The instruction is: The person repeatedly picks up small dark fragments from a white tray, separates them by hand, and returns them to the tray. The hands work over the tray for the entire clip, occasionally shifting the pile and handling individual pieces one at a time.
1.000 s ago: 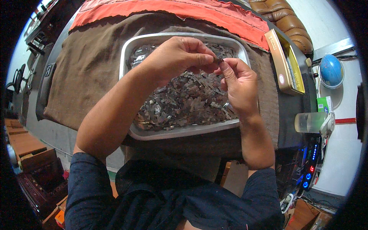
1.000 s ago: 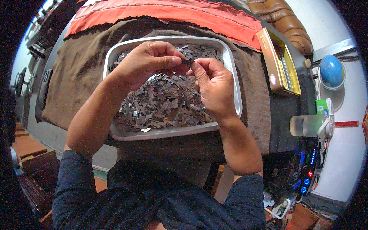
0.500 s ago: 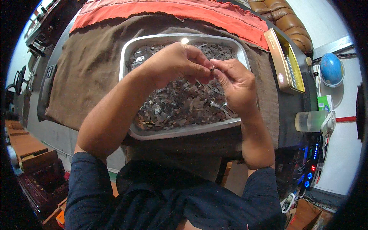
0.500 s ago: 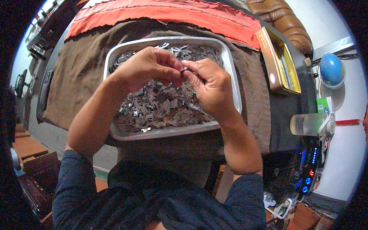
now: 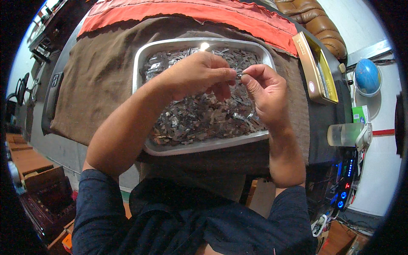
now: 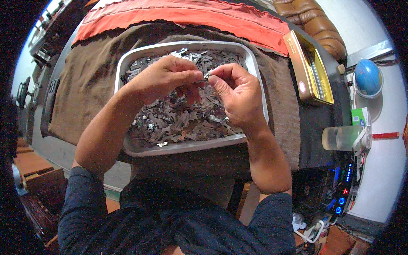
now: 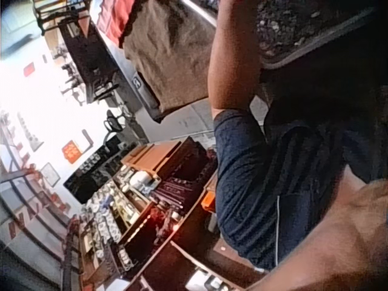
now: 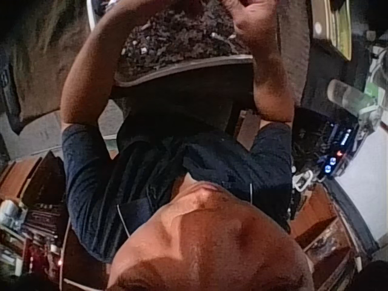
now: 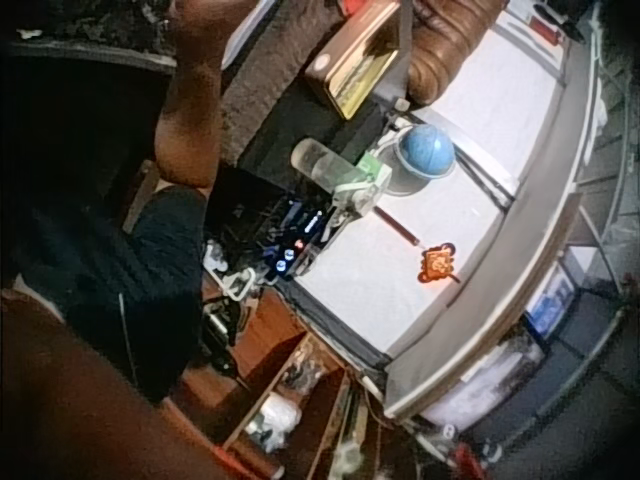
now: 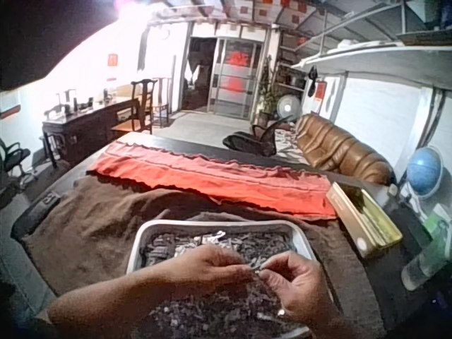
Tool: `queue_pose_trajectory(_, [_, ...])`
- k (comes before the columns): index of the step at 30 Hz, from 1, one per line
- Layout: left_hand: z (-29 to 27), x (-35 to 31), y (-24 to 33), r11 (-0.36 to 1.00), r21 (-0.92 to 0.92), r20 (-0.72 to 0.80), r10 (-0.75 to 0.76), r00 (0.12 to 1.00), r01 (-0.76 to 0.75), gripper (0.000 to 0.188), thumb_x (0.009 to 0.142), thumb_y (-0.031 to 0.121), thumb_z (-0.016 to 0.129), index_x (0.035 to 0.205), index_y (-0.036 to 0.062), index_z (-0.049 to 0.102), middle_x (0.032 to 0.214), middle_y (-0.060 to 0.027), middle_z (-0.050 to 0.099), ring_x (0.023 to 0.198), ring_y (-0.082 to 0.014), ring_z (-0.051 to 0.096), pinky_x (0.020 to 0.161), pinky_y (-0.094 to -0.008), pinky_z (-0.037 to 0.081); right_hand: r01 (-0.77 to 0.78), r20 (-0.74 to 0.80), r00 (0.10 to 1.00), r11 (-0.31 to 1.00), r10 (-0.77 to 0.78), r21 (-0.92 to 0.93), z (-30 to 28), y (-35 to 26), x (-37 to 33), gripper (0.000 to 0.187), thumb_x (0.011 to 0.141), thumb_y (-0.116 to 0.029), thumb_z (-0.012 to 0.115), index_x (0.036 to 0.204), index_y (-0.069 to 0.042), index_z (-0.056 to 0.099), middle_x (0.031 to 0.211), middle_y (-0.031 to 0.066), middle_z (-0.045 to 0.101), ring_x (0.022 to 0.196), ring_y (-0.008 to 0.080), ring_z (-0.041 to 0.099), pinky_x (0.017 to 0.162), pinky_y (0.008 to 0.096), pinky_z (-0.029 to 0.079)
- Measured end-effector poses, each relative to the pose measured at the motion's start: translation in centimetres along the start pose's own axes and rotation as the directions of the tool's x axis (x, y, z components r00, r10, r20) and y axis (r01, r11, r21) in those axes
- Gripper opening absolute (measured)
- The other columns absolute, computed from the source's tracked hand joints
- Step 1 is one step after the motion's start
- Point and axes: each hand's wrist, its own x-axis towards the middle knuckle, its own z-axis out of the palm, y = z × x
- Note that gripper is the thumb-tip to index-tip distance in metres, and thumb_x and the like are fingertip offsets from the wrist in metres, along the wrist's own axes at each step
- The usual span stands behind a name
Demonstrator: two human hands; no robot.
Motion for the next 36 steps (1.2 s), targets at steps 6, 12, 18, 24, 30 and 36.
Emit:
queue_pose_trajectory(6, [0.9, -0.5, 1.1, 0.939, 0.341, 0.017, 0.035, 0.999, -0.038, 0.035, 0.107, 0.026, 0.048, 0.085, 0.0032, 0.061, 0.069, -0.0033, 0.065, 0.066, -0.0124, 0.06, 0.063, -0.0313, 0.048, 0.024, -0.002, 1.0, 1.0, -0.024, -0.004, 0.4, 0.2, 0.0, 0.012, 0.098, -0.014, 0.069, 0.099, -0.002, 0.066, 0.082, -0.0019, 0.064, 0.077, 0.0057, 0.057, 0.068, 0.0235, 0.049])
queue_pose_trajectory(12, [1.8, -0.7, 1.5, 0.867, 0.489, 0.011, 0.099, 0.995, -0.091, 0.035, 0.107, 0.024, 0.045, 0.082, 0.0031, 0.057, 0.067, -0.0028, 0.06, 0.065, -0.0143, 0.057, 0.063, -0.0324, 0.047, 0.074, 0.054, 0.997, 0.964, -0.062, -0.254, -0.1, 0.5, -0.1, 0.031, 0.105, -0.026, 0.057, 0.086, -0.002, 0.059, 0.072, 0.0007, 0.057, 0.071, 0.0097, 0.054, 0.064, 0.0294, 0.046])
queue_pose_trajectory(18, [1.0, -0.4, 1.4, 0.919, 0.392, -0.092, 0.074, 0.993, -0.032, 0.035, 0.107, 0.023, 0.045, 0.08, 0.0034, 0.056, 0.066, -0.0016, 0.058, 0.063, -0.0117, 0.053, 0.061, -0.0303, 0.044, -0.107, -0.142, 0.984, 0.994, 0.105, -0.007, -1.8, 0.8, 1.4, 0.038, 0.106, -0.031, 0.055, 0.076, -0.008, 0.055, 0.065, -0.0047, 0.051, 0.06, 0.004, 0.042, 0.054, 0.0232, 0.034])
queue_pose_trajectory(24, [1.0, -0.3, 0.9, 0.888, 0.453, -0.054, 0.11, 0.992, -0.074, 0.036, 0.107, 0.026, 0.046, 0.083, 0.0037, 0.059, 0.07, -0.0021, 0.06, 0.065, -0.0115, 0.056, 0.063, -0.0285, 0.046, -0.02, -0.037, 0.999, 0.994, 0.024, 0.107, -0.3, 1.4, 0.6, 0.018, 0.102, -0.024, 0.064, 0.097, -0.007, 0.065, 0.078, -0.0039, 0.059, 0.062, 0.0028, 0.045, 0.056, 0.0189, 0.037])
queue_pose_trajectory(30, [0.6, -0.5, 0.2, 0.941, -0.338, -0.051, 0.003, 0.999, -0.021, 0.025, 0.103, 0.026, 0.056, 0.099, 0.0036, 0.066, 0.079, -0.0035, 0.068, 0.073, -0.0153, 0.067, 0.071, -0.0296, 0.052, -0.077, 0.139, 0.99, 0.955, 0.038, 0.286, -0.9, 1.1, 0.6, 0.017, 0.102, -0.023, 0.064, 0.105, -0.007, 0.065, 0.08, -0.0043, 0.06, 0.064, 0.0021, 0.045, 0.055, 0.0179, 0.035])
queue_pose_trajectory(36, [-0.5, -0.3, -0.1, 0.922, -0.387, 0.055, 0.06, 0.997, -0.034, 0.014, 0.093, 0.015, 0.073, 0.099, 0.0062, 0.064, 0.094, -0.01, 0.074, 0.081, -0.0189, 0.073, 0.07, -0.0275, 0.057, -0.091, 0.148, 0.988, 0.959, 0.052, 0.268, -0.5, 1.2, 0.5, 0.017, 0.101, -0.023, 0.065, 0.101, -0.006, 0.067, 0.076, -0.0053, 0.059, 0.064, 0.0025, 0.046, 0.056, 0.0193, 0.037])
